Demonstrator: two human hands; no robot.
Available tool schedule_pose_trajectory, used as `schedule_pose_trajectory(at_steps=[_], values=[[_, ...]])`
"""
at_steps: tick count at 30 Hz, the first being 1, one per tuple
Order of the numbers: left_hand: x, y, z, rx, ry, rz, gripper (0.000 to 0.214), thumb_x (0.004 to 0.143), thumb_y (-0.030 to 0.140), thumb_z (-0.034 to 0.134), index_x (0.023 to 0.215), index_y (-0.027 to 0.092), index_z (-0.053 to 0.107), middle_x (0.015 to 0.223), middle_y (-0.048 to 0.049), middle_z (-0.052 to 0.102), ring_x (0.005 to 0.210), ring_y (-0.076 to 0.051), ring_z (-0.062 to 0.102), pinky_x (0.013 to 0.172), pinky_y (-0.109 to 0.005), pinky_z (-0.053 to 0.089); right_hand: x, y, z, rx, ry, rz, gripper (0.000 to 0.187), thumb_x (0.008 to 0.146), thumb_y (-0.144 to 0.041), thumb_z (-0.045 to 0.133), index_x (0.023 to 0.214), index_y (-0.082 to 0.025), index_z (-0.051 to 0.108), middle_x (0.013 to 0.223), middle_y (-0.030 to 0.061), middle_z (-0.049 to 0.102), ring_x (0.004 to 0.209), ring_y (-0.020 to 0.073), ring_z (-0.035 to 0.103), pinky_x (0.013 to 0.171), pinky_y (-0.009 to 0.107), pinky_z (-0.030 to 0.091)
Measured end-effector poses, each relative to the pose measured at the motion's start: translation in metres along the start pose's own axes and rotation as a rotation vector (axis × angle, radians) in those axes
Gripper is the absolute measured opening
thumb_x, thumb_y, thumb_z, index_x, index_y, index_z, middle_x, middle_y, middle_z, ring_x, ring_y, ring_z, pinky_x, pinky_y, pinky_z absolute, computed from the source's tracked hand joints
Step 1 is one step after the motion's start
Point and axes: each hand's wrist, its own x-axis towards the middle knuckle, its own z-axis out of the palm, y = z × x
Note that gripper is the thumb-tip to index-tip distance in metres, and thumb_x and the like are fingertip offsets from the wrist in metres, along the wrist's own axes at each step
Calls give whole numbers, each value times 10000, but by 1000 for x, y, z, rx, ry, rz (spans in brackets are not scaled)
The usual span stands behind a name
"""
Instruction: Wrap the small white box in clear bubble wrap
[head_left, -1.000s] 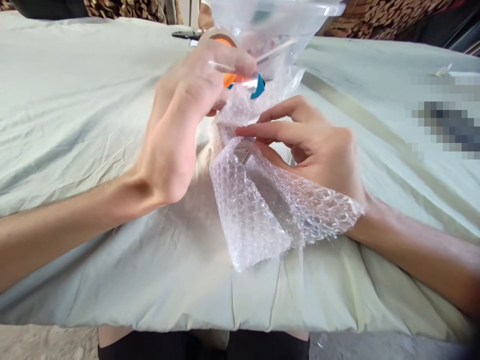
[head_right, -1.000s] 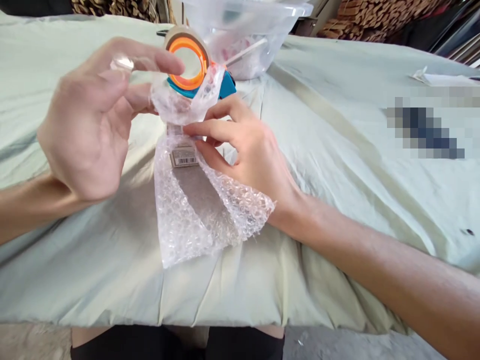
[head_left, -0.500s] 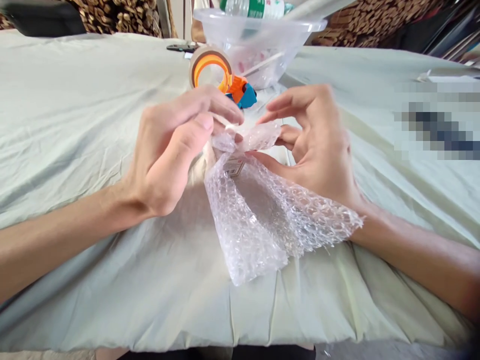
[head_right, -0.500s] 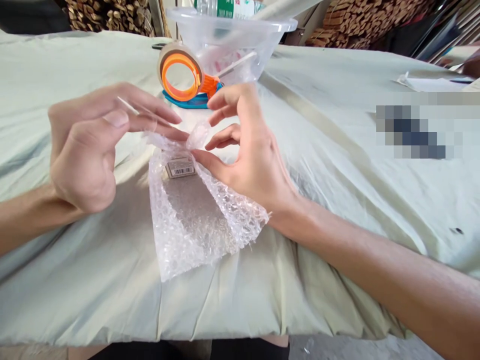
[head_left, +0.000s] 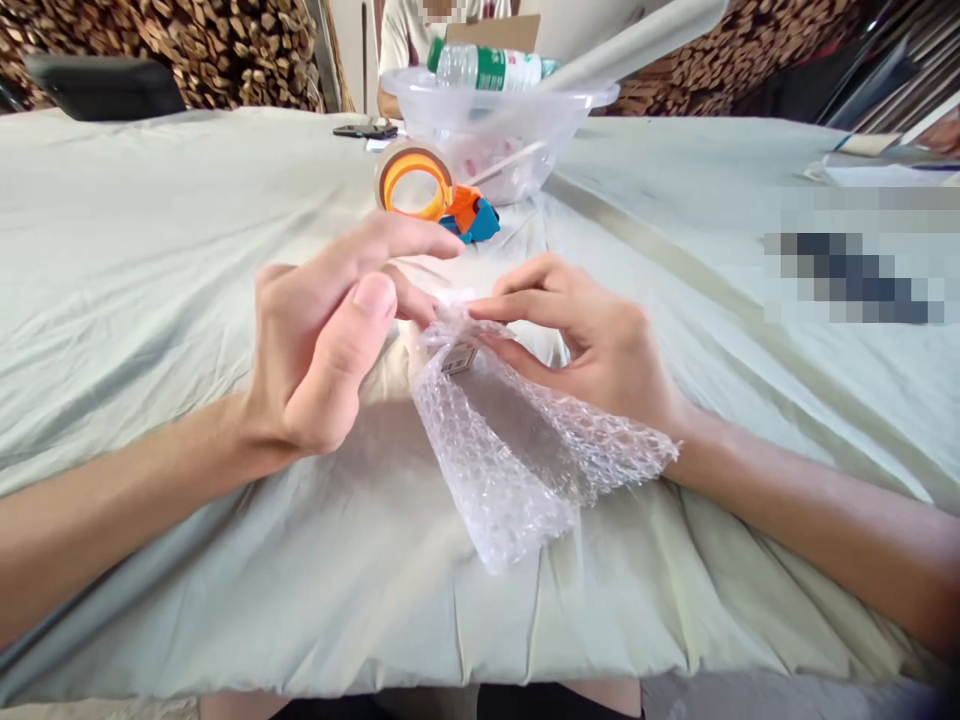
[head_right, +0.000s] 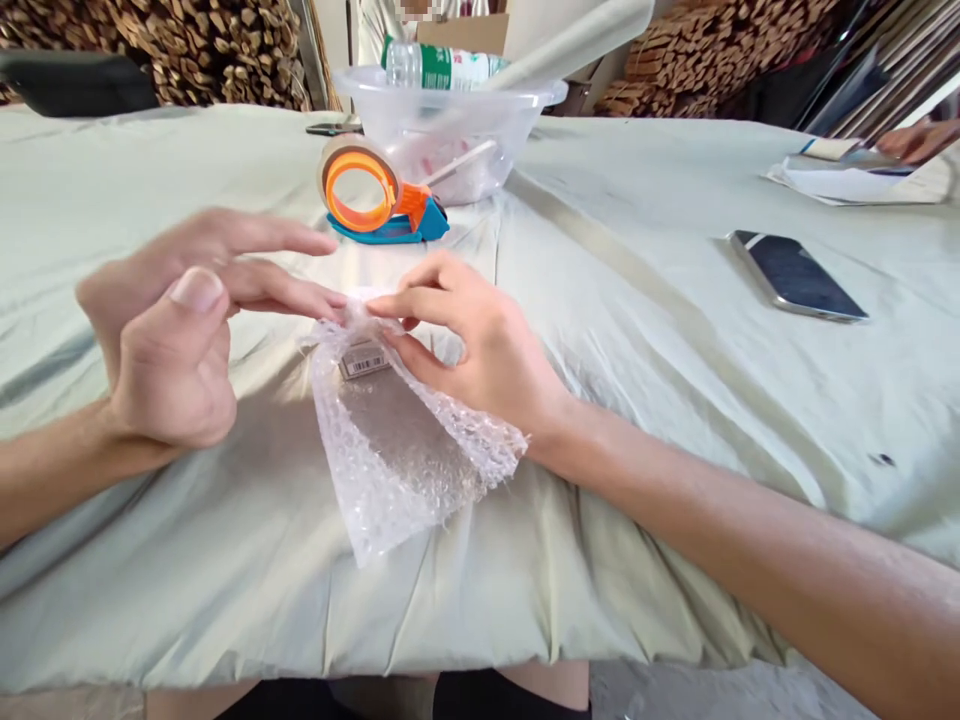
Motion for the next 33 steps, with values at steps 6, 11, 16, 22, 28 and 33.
schedule_pose_trajectory(at_steps=[6,11,16,22,28,33], values=[[8,13,-7,-62,-103,-133,485,1157,550,467,1210,315,888,1173,-26,872,955,-321,851,976,-549,692,-1,2,-4,-30,-92,-25,550,908,12,558,1272,-309,818,1207,35,770,1007,177,763,954,360,684],[2,13,-13,68,-72,-156,626,1196,607,317,1280,345,880,1055,-10,886,1001,-314,876,1156,-569,662,1,3,-7,-68,-123,-38,560,913,21,533,1277,-307,803,1255,56,752,1089,202,763,1021,392,678],[-5,5,-19,279,-93,83,639,1234,418,177,1461,409,774,1570,66,732,1020,-208,851,1153,-481,656,1,5,-5,-6,-108,-78,500,899,-31,628,1312,-296,727,1260,28,760,1077,198,756,1046,413,672],[-3,13,-28,367,-377,53,731,1197,633,227,1732,242,536,1717,13,618,1517,-324,691,1198,-355,616,9,10,-19,-33,-234,-103,371,937,-77,663,1179,-330,786,1258,21,776,1136,230,765,1077,432,670],[4,10,-35,461,-460,189,834,1145,781,173,1770,317,474,1364,-31,833,1233,-330,842,1260,-495,564,13,10,-31,-128,-406,-194,415,983,-243,766,1382,-356,744,1346,50,745,1235,272,746,1146,461,631],[4,9,-35,497,-447,194,802,1162,724,114,1784,342,446,1172,-56,874,1218,-340,839,1310,-516,468,14,1,-36,-156,-466,-146,361,1077,-365,723,1437,-367,732,1382,55,721,1218,269,742,1148,469,602]])
